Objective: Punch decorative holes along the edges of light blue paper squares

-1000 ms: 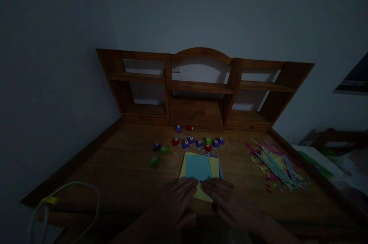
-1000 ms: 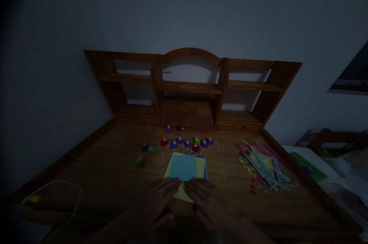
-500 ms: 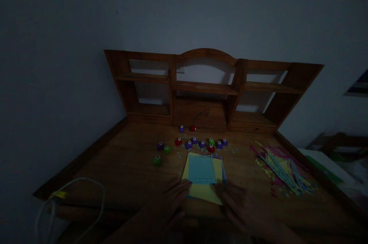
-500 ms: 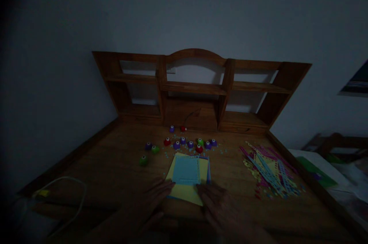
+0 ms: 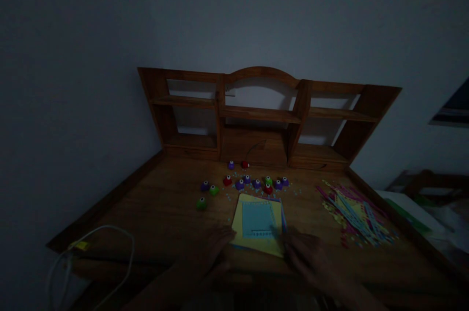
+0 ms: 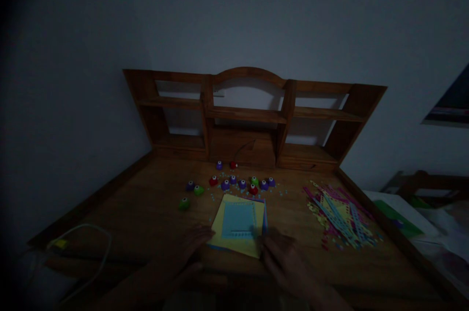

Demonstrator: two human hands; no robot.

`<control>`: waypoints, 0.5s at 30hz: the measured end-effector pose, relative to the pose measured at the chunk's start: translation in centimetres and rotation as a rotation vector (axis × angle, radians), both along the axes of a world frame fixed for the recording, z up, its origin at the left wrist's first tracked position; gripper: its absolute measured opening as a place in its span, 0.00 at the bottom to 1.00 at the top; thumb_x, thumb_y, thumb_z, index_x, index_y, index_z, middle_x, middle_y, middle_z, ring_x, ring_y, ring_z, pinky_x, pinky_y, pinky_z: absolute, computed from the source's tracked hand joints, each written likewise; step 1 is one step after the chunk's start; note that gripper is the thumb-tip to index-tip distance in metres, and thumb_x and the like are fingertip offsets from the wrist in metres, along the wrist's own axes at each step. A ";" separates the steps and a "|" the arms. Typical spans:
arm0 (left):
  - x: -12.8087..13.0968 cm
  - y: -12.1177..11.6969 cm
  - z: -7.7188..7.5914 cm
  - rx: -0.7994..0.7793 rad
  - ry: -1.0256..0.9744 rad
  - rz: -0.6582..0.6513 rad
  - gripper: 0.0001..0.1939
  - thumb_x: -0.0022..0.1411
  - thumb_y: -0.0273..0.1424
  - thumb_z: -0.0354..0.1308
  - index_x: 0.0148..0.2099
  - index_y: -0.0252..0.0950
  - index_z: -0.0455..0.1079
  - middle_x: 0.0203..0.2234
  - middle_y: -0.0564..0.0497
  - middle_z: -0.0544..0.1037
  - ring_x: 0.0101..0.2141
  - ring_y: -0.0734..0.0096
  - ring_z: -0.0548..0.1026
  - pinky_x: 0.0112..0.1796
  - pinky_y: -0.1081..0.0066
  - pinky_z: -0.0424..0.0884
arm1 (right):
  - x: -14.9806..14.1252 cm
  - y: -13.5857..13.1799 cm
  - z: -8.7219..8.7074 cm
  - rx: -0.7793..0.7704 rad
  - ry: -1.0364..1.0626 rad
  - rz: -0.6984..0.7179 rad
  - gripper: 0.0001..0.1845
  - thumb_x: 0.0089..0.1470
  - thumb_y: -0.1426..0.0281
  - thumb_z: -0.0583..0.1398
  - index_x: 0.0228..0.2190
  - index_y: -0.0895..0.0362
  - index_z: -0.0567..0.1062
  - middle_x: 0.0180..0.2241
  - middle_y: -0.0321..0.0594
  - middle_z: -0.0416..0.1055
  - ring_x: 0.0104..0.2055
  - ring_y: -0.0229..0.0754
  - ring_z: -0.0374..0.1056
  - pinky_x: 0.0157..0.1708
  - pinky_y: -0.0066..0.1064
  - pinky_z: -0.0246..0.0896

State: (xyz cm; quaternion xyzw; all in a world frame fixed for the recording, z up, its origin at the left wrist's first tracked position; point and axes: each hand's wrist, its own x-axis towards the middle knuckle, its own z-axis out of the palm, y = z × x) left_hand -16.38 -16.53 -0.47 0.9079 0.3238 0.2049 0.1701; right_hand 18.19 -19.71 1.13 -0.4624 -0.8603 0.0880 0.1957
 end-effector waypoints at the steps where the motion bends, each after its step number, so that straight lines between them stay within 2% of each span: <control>1: 0.2 0.1 0.1 -0.019 -0.060 0.063 0.24 0.67 0.35 0.48 0.64 0.43 0.53 0.61 0.49 0.62 0.60 0.60 0.60 0.59 0.60 0.60 | 0.1 0.0 -0.1 -0.001 0.052 -0.038 0.18 0.61 0.72 0.50 0.51 0.52 0.68 0.43 0.45 0.74 0.43 0.44 0.72 0.44 0.36 0.67; 3: 0.9 0.7 0.4 -0.060 -0.178 0.184 0.19 0.68 0.34 0.47 0.60 0.43 0.57 0.57 0.48 0.66 0.56 0.62 0.65 0.56 0.62 0.64 | 0.4 0.4 -0.4 -0.013 0.151 -0.089 0.17 0.62 0.70 0.50 0.50 0.52 0.69 0.43 0.44 0.74 0.44 0.45 0.71 0.45 0.36 0.67; 6: 2.6 2.8 0.9 -0.113 -0.283 0.248 0.15 0.67 0.34 0.47 0.55 0.41 0.63 0.51 0.47 0.69 0.52 0.62 0.67 0.53 0.62 0.65 | 0.5 1.4 -0.7 -0.066 0.290 -0.134 0.15 0.63 0.67 0.50 0.48 0.52 0.71 0.45 0.44 0.73 0.47 0.45 0.70 0.48 0.36 0.65; 10: 4.9 6.6 0.8 -0.193 -0.287 0.153 0.10 0.65 0.33 0.52 0.47 0.40 0.69 0.45 0.48 0.71 0.48 0.63 0.68 0.49 0.64 0.65 | -0.3 3.4 -0.6 -0.125 0.432 -0.165 0.12 0.61 0.64 0.54 0.43 0.53 0.73 0.44 0.43 0.73 0.46 0.45 0.70 0.47 0.37 0.65; 13: 5.6 8.5 0.0 -0.198 -0.236 0.063 0.13 0.58 0.35 0.61 0.46 0.41 0.70 0.44 0.50 0.71 0.49 0.61 0.66 0.50 0.64 0.62 | -1.7 4.7 -0.6 -0.211 0.503 -0.075 0.10 0.57 0.64 0.59 0.40 0.54 0.75 0.42 0.42 0.74 0.45 0.46 0.70 0.46 0.36 0.65; 15: 5.6 9.2 -0.5 -0.201 -0.207 0.024 0.16 0.56 0.36 0.63 0.47 0.42 0.69 0.45 0.50 0.70 0.49 0.61 0.65 0.50 0.64 0.61 | -2.9 5.4 -0.9 -0.264 0.528 0.005 0.11 0.54 0.64 0.63 0.39 0.54 0.76 0.40 0.41 0.75 0.44 0.45 0.70 0.45 0.35 0.64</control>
